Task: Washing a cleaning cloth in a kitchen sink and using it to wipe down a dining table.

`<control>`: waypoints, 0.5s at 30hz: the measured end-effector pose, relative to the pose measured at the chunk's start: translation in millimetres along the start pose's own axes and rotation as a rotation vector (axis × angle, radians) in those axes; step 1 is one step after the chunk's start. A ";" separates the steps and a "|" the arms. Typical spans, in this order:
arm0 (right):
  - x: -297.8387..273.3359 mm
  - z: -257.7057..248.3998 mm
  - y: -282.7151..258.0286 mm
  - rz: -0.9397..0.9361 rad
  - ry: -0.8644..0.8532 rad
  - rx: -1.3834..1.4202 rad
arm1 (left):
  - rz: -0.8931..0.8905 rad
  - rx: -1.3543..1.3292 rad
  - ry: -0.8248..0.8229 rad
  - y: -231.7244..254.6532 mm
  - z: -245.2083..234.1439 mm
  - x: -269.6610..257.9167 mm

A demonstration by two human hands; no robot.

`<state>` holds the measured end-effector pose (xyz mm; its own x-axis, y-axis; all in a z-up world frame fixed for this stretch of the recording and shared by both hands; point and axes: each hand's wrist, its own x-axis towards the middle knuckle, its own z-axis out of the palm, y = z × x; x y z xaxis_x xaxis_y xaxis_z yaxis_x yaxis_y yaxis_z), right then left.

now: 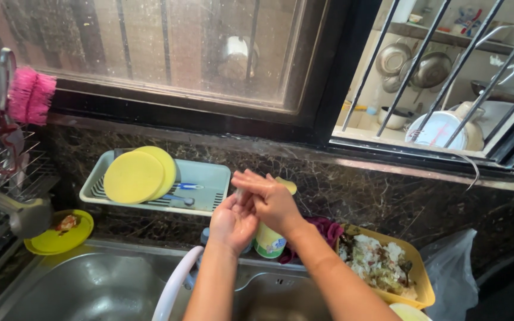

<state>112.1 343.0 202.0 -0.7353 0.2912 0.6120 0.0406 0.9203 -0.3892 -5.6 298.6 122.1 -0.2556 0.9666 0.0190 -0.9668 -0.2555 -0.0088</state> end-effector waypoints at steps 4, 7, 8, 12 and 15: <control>-23.9 3.3 -25.7 0.069 0.093 0.185 | -0.055 -0.033 -0.065 -7.7 -17.4 -16.0; -98.5 46.5 -64.6 -0.039 0.141 0.194 | -0.113 0.052 -0.206 -18.4 -40.5 -24.9; -120.1 68.5 -47.4 -0.039 0.143 0.194 | -0.114 0.055 -0.206 -33.0 -54.3 -33.4; -200.0 139.0 52.1 0.443 0.376 0.694 | 0.205 0.952 0.080 -103.0 -110.1 -97.3; -251.4 161.3 78.2 0.474 0.458 0.936 | 0.315 1.031 0.094 -110.5 -113.6 -139.3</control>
<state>191.0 299.7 -93.3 -0.4570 0.8017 0.3853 -0.4122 0.1929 -0.8904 137.2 194.5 6.9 -0.5343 0.8409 0.0861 -0.4061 -0.3446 0.8463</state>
